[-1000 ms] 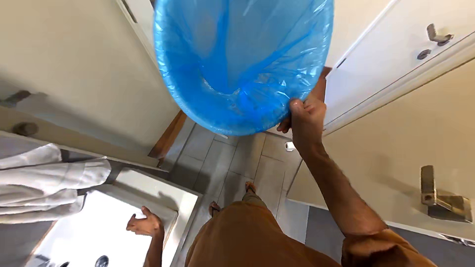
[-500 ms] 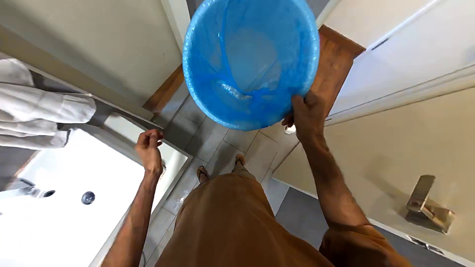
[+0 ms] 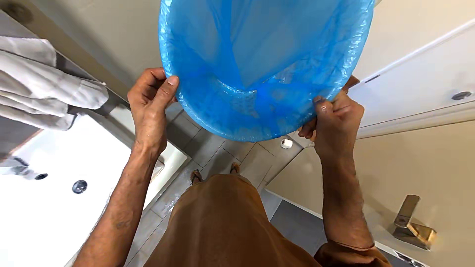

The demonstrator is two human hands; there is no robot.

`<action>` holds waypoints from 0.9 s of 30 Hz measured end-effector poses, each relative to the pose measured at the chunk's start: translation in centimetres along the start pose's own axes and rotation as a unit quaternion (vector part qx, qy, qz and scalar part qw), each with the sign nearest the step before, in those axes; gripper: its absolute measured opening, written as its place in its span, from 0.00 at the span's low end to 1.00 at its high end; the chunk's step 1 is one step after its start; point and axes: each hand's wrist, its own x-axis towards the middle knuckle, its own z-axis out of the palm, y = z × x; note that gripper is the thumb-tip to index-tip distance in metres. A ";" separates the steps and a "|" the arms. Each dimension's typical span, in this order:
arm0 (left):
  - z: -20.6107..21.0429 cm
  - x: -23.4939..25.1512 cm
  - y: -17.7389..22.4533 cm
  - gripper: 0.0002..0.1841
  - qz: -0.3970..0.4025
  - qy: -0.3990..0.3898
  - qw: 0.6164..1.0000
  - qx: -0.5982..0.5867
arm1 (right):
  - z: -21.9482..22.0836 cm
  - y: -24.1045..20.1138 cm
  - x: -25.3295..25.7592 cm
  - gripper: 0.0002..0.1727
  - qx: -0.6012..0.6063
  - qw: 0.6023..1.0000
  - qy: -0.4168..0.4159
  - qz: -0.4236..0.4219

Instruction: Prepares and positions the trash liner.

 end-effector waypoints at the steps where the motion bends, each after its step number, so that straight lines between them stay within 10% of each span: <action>1: -0.2 0.1 -0.2 0.08 0.002 -0.001 1.000 0.005 | 0.0 0.2 0.0 0.11 -0.007 1.000 -0.003 0.002; 5: -0.8 0.3 -3.1 0.07 -0.071 -0.020 0.997 0.038 | 0.0 3.3 1.3 0.11 -0.078 0.997 -0.015 0.007; 11: 1.8 1.1 -13.2 0.42 -0.176 -0.065 0.957 0.219 | 2.0 6.2 -1.0 0.12 -0.387 0.919 -0.051 -0.054; 15: 5.8 -1.1 -19.1 0.17 -0.147 -0.161 0.934 0.283 | 2.8 8.4 -2.2 0.15 -0.466 0.873 -0.070 -0.128; 21: 11.2 -4.6 -23.4 0.13 -0.354 -0.087 0.908 0.206 | -2.0 19.6 -4.9 0.47 -0.220 0.953 0.040 0.204; 27: 19.3 -8.4 -23.6 0.19 -0.467 0.018 0.882 0.055 | 0.2 29.7 -7.1 0.35 0.109 0.900 0.051 0.418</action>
